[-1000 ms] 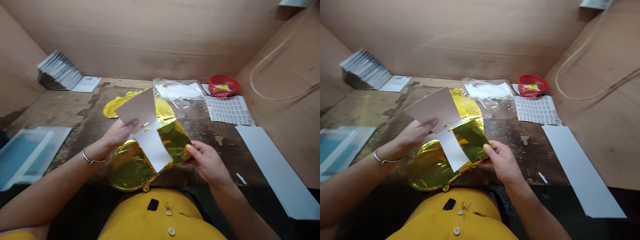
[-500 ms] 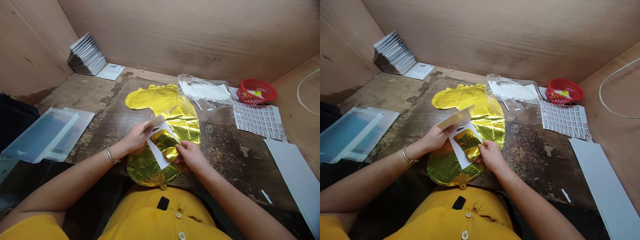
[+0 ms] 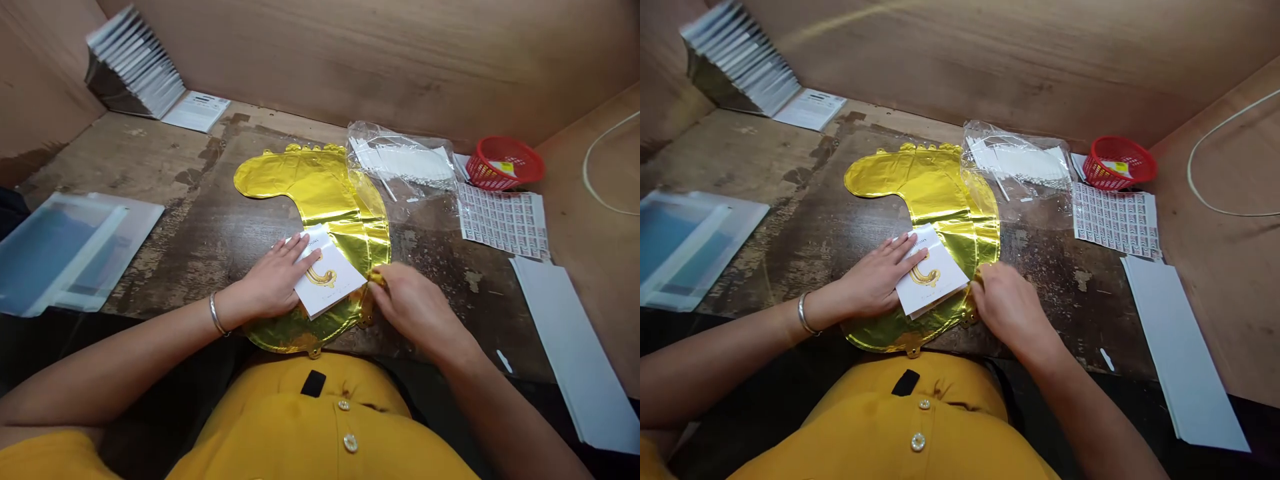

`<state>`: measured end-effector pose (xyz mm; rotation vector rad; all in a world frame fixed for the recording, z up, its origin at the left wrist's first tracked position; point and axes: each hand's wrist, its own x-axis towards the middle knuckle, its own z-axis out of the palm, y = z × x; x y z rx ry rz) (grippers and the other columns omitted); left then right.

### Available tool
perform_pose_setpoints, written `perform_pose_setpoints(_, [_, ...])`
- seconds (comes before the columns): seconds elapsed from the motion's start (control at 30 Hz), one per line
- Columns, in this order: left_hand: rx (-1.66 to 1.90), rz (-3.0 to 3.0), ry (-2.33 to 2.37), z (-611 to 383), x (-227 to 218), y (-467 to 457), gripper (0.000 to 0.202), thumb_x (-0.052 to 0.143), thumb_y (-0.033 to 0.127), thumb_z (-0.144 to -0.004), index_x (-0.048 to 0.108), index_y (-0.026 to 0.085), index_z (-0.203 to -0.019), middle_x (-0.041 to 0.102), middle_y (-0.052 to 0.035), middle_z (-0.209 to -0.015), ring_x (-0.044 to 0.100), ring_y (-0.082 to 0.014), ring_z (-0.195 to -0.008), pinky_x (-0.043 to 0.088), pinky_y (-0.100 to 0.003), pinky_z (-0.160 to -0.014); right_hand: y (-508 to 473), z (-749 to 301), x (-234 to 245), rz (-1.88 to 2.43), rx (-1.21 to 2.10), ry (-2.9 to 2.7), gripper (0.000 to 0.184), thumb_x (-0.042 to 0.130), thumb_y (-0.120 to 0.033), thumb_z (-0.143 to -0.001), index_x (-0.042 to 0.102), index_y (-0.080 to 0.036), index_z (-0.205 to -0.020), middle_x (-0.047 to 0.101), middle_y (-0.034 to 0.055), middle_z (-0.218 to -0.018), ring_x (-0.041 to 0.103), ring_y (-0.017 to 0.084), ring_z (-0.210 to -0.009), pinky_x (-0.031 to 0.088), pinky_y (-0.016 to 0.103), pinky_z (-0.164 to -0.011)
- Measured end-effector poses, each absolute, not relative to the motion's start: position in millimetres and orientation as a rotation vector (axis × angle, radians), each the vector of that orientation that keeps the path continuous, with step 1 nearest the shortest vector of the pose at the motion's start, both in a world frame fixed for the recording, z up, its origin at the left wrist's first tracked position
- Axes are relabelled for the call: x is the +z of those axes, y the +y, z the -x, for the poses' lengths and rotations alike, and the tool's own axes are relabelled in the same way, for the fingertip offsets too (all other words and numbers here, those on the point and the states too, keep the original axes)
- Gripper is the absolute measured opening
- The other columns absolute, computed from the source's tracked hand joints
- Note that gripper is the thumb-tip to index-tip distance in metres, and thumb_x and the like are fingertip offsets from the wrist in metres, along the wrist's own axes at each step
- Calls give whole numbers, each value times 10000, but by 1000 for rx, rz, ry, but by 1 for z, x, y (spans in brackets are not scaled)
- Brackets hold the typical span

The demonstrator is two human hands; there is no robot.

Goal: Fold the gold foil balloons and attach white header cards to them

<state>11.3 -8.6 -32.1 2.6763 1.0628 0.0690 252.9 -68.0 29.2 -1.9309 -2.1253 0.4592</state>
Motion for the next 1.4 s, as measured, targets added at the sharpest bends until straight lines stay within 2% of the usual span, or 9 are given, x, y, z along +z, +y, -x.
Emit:
perform_pose_setpoints(0.1, [68, -2672, 1035, -8, -29, -8, 712, 517, 414, -894, 264, 176, -1514, 137, -190, -1601, 128, -376, -1470, 158, -515, -1177, -76, -254, 22, 1622, 90, -2159, 199, 509, -235, -915, 679, -188, -1005, 633, 146, -1099, 598, 265, -1018, 517, 417, -857])
perform_pose_setpoints(0.3, [83, -2515, 892, 2, -10, 15, 999, 723, 565, -670, 318, 145, -1482, 230, -208, -1573, 232, -369, -1444, 258, -465, -1140, -75, -241, -25, 1338, 290, -2238, 94, 572, -180, -898, 659, -204, -872, 667, 94, -971, 602, 220, -913, 530, 358, -797])
perform_pose_setpoints(0.43, [219, -2093, 1293, -10, 4, 52, 561, 630, 434, -779, 574, 134, -1249, 683, -119, -1141, 651, -254, -994, 495, -307, -796, -75, -244, -29, 1321, 291, -2240, 88, 576, -174, -895, 633, -216, -843, 667, 86, -969, 602, 227, -912, 528, 367, -782])
perform_pose_setpoints(0.6, [-12, -1852, 1251, -31, 21, 77, 245, 763, 359, -621, 681, 154, -727, 686, -24, -685, 621, -178, -627, 399, -229, -519, -77, -245, -28, 1350, 352, -2195, 76, 571, -179, -887, 614, -218, -838, 666, 87, -937, 592, 245, -912, 529, 410, -796])
perform_pose_setpoints(0.67, [40, -1658, 1173, -32, 28, 72, 238, 786, 325, -589, 667, 156, -707, 693, -29, -692, 626, -176, -617, 422, -230, -524, -78, -249, -27, 1435, 389, -2028, 83, 639, -237, -846, 621, -219, -926, 656, 96, -976, 589, 265, -962, 518, 459, -863])
perform_pose_setpoints(0.8, [341, -1332, 970, -23, 34, 45, 317, 779, 334, -633, 669, 133, -852, 715, -60, -828, 644, -167, -667, 486, -248, -586, -79, -257, -17, 1439, 796, -1343, 634, 726, -448, -770, 494, -226, -1316, 583, 150, -1282, 570, 302, -1165, 487, 506, -976])
perform_pose_setpoints(0.93, [608, -1317, 915, -12, 27, 13, 366, 747, 398, -709, 673, 115, -928, 705, -64, -864, 646, -167, -731, 511, -261, -651, -81, -252, -4, 1221, 1379, -1303, 517, 511, -534, -910, 566, -211, -1310, 698, 132, -1159, 633, 316, -1123, 537, 505, -923])
perform_pose_setpoints(1.2, [919, -726, 863, -18, 8, -38, 605, 764, 534, -700, 618, 167, -1158, 669, -145, -1185, 638, -290, -1082, 557, -367, -832, -67, -229, -2, 992, 62, -2317, 544, 472, -40, -903, 447, -139, -1437, 582, 173, -1349, 511, 292, -1293, 467, 492, -1067])
perform_pose_setpoints(1.4, [1090, -422, 905, -11, -14, -48, 501, 849, 278, -615, 646, 156, -1056, 725, -115, -1054, 683, -276, -978, 570, -384, -835, -76, -225, 5, 1159, 305, -2198, 703, 584, -183, -862, 316, -187, -1511, 318, 161, -1553, 219, 368, -1441, 332, 619, -1103])
